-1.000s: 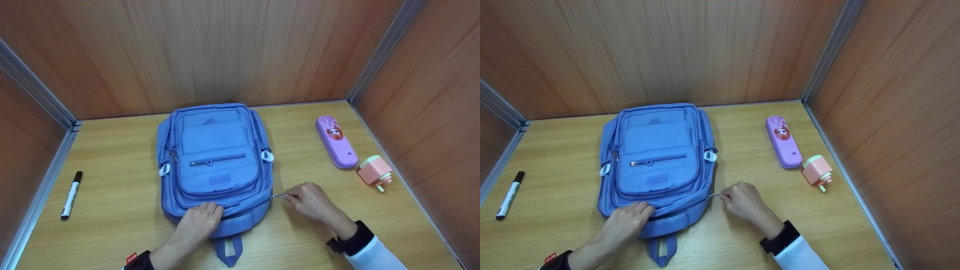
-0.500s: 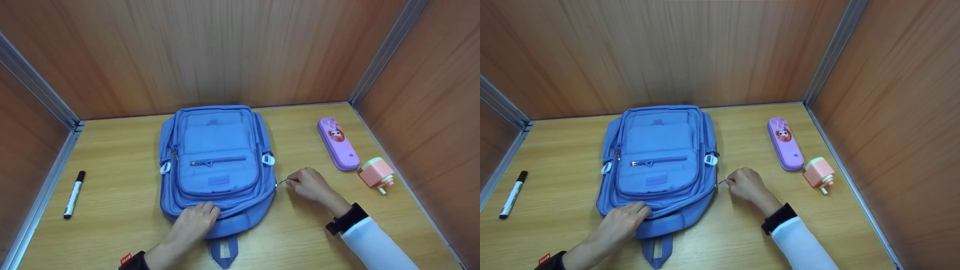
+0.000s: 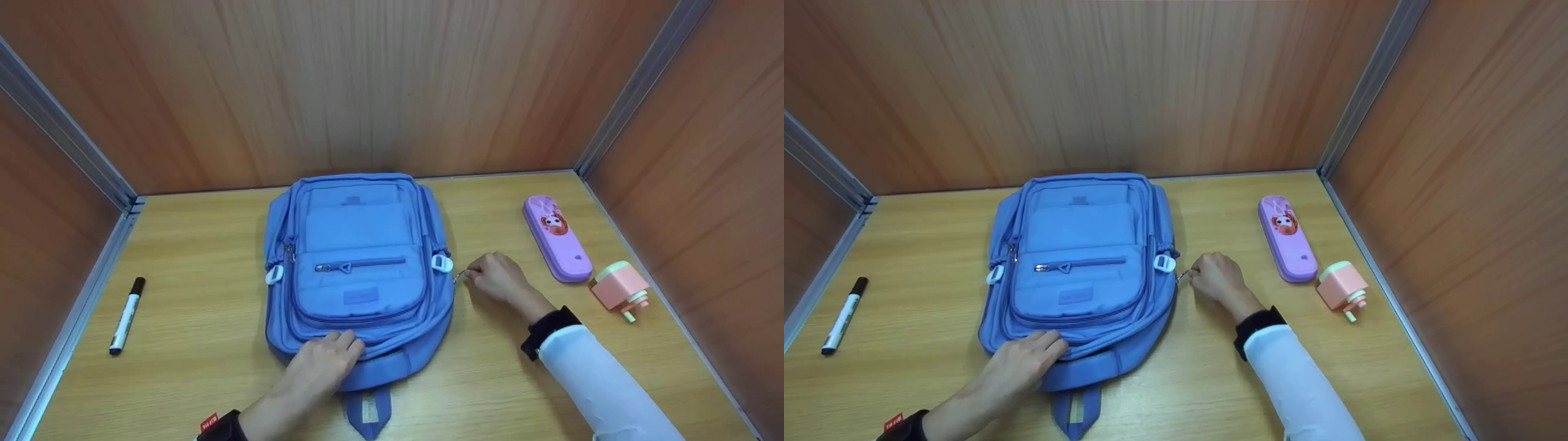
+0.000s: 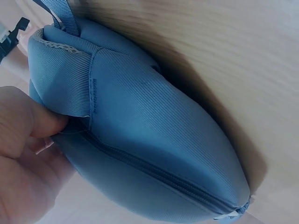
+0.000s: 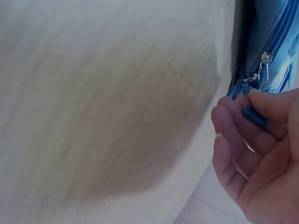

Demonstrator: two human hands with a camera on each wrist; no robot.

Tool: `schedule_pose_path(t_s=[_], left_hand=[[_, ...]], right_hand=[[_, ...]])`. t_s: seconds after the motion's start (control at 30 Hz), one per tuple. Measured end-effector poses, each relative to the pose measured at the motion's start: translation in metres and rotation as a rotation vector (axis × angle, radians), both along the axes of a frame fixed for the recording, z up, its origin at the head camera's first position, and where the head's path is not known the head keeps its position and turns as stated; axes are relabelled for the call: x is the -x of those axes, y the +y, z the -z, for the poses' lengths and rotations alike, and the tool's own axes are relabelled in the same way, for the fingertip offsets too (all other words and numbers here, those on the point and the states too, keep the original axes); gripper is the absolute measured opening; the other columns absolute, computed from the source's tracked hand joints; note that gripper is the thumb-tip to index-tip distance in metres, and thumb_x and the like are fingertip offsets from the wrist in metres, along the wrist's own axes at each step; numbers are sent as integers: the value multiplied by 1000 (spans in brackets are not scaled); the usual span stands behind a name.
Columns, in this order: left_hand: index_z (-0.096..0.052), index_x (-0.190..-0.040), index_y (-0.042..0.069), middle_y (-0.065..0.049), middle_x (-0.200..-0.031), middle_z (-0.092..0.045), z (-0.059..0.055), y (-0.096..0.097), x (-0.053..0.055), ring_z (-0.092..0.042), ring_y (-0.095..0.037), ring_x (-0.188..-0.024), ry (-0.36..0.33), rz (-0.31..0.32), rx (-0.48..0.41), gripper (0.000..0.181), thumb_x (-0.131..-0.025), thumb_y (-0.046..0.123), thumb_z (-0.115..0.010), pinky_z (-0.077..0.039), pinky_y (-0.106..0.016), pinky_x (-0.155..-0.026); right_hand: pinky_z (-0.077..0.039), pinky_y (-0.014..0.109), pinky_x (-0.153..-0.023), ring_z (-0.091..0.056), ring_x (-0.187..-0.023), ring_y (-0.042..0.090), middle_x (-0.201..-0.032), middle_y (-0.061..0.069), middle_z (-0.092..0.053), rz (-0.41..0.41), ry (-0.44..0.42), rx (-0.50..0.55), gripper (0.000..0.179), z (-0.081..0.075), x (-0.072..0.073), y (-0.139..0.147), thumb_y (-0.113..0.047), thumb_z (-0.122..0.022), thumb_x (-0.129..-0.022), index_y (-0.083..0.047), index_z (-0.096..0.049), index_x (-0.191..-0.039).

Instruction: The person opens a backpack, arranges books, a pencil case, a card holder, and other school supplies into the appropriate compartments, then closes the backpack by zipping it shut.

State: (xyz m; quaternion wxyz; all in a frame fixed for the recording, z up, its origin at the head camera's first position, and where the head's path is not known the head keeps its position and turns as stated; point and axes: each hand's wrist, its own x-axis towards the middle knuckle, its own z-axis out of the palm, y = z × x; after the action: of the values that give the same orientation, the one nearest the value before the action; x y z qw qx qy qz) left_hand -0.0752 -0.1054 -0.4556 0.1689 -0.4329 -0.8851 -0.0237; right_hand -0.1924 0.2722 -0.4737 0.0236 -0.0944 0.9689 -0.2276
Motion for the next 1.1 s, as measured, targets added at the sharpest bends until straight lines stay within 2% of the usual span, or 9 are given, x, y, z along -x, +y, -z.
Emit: schedule_pose_path(t_s=[0.17,0.3,0.5,0.67,0.77,0.87,0.97,1.1], left_hand=[[-62,-93,8,-2,-83,-58,0,1,0,-57,-15,-68,-44,7,20,21,-83,-7,-72,-54,-26,-51],[-64,-94,8,-2,-83,-59,1,1,-1,-57,-15,-68,-63,12,11,20,-84,-7,-72,-55,-25,-54],[-62,-93,8,-3,-83,-57,1,1,-2,-56,-16,-68,-36,-1,9,22,-82,-9,-71,-54,-26,-52],[-62,-93,8,-3,-83,-58,2,0,-4,-57,-17,-69,-2,-24,16,21,-82,-7,-72,-55,-26,-53],[-63,-92,9,-3,-83,-59,2,-6,-5,-58,-18,-71,42,-43,8,22,-79,-6,-73,-54,-27,-54],[-65,-91,8,-4,-82,-60,0,-15,-5,-58,-20,-72,42,-70,-18,25,-73,-7,-72,-55,-30,-55],[-68,-88,6,-5,-79,-60,-3,-25,-5,-58,-21,-70,23,-113,-55,24,-69,-8,-68,-53,-32,-55],[-67,-81,5,-5,-73,-57,-6,-32,-4,-56,-21,-65,-17,-169,-65,11,-75,-3,-70,-49,-31,-51]], right_hand=[[-56,52,-95,-72,-106,35,-108,13,-78,52,-12,-2,20,1,11,-4,-15,-67,-97,-6,-83,-107],[-57,53,-94,-72,-108,36,-110,12,-78,94,-12,-7,21,2,16,-9,-16,-66,-98,-7,-83,-107],[-58,56,-88,-72,-104,39,-110,14,-78,151,8,-19,22,5,17,-14,-19,-67,-98,-8,-83,-107],[-59,55,-85,-73,-102,39,-108,14,-78,154,4,-28,21,5,17,-15,-20,-68,-98,-8,-83,-105],[-59,53,-82,-73,-96,36,-102,13,-78,137,5,-27,20,5,13,-12,-20,-69,-98,-6,-83,-101],[-58,51,-81,-73,-91,33,-97,12,-78,122,15,-12,20,4,6,-10,-18,-69,-97,-4,-82,-100],[-58,51,-82,-72,-90,32,-99,14,-77,117,36,0,23,4,-5,-9,-17,-68,-98,1,-78,-109],[-58,55,-88,-71,-103,37,-114,21,-73,124,84,-9,36,4,-24,-14,-16,-69,-97,6,-69,-126]])
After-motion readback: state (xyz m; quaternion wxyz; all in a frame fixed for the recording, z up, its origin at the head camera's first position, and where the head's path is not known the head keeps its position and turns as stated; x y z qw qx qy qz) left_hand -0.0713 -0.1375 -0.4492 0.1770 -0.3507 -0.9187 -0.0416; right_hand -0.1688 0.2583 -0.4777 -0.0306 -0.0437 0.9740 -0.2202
